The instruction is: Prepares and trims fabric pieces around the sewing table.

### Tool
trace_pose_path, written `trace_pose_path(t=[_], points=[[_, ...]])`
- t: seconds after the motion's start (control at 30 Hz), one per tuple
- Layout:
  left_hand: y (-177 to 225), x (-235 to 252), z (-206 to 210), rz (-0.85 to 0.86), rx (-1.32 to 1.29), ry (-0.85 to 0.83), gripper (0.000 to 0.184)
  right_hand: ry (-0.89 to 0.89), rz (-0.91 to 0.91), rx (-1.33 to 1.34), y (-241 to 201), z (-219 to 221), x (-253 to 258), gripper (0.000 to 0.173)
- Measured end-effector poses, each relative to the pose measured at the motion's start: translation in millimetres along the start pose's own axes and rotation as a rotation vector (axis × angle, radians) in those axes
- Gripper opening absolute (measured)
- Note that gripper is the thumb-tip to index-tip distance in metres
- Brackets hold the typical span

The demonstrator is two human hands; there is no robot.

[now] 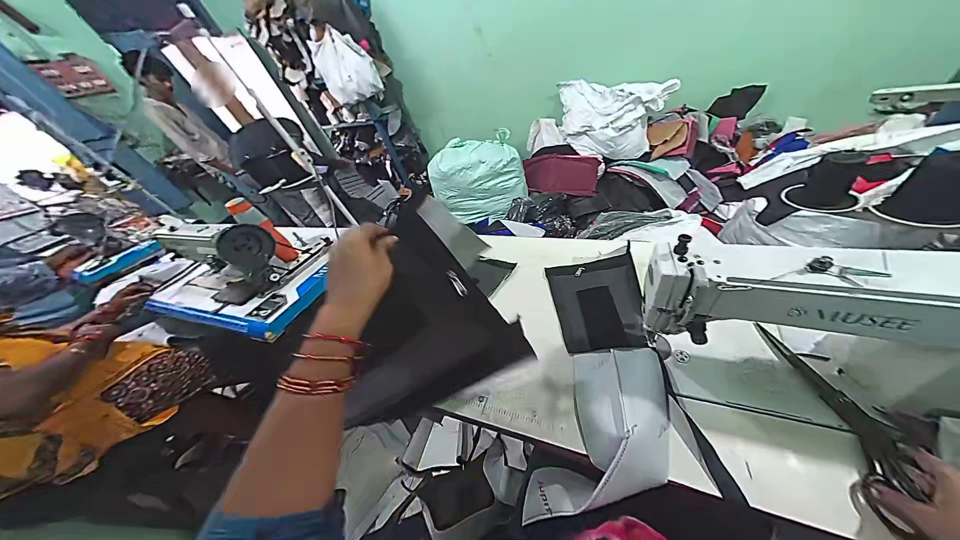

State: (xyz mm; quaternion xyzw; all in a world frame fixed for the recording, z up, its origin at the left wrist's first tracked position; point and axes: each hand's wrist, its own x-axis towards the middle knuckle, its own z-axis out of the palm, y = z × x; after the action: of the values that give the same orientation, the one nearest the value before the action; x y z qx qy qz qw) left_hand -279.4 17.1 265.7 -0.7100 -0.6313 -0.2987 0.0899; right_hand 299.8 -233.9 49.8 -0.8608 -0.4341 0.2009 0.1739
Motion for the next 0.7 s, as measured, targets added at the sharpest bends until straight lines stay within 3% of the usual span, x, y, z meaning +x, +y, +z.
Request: trace_pose_path(t=[0.1, 0.2, 0.3, 0.4, 0.47, 0.53, 0.6, 0.7], points=[[4.7, 39.0, -25.1, 0.042, 0.079, 0.213, 0.034, 0.044, -0.083, 0.040, 12.3, 4.6, 2.9, 0.068], [16.2, 64.4, -4.8, 0.187, 0.187, 0.344, 0.032, 0.106, -0.117, 0.042, 15.8, 9.8, -1.3, 0.064], [41.1, 53.8, 48.5, 0.324, 0.200, 0.186, 0.030, 0.180, -0.171, 0.032, 17.2, 16.2, -6.7, 0.056], [47.0, 16.0, 136.1, 0.404, 0.176, -0.035, 0.022, 0.242, -0.217, 0.024, 23.7, 18.7, -10.5, 0.048], [45.2, -20.5, 195.7, 0.357, 0.141, -0.271, 0.020, 0.265, -0.236, 0.018, 23.0, 15.3, -17.1, 0.044], [51.9, -53.3, 240.9, 0.197, 0.094, -0.501, 0.023, 0.284, -0.254, 0.019, 19.1, 10.2, -24.1, 0.041], [65.0, -77.4, 259.0, 0.111, 0.030, -0.586, 0.031, 0.273, -0.260, 0.041, 12.5, 6.5, -32.1, 0.038], [81.0, -106.8, 248.7, 0.126, -0.227, -0.544, 0.033, 0.143, -0.272, 0.232, -6.3, 12.6, -48.1, 0.031]])
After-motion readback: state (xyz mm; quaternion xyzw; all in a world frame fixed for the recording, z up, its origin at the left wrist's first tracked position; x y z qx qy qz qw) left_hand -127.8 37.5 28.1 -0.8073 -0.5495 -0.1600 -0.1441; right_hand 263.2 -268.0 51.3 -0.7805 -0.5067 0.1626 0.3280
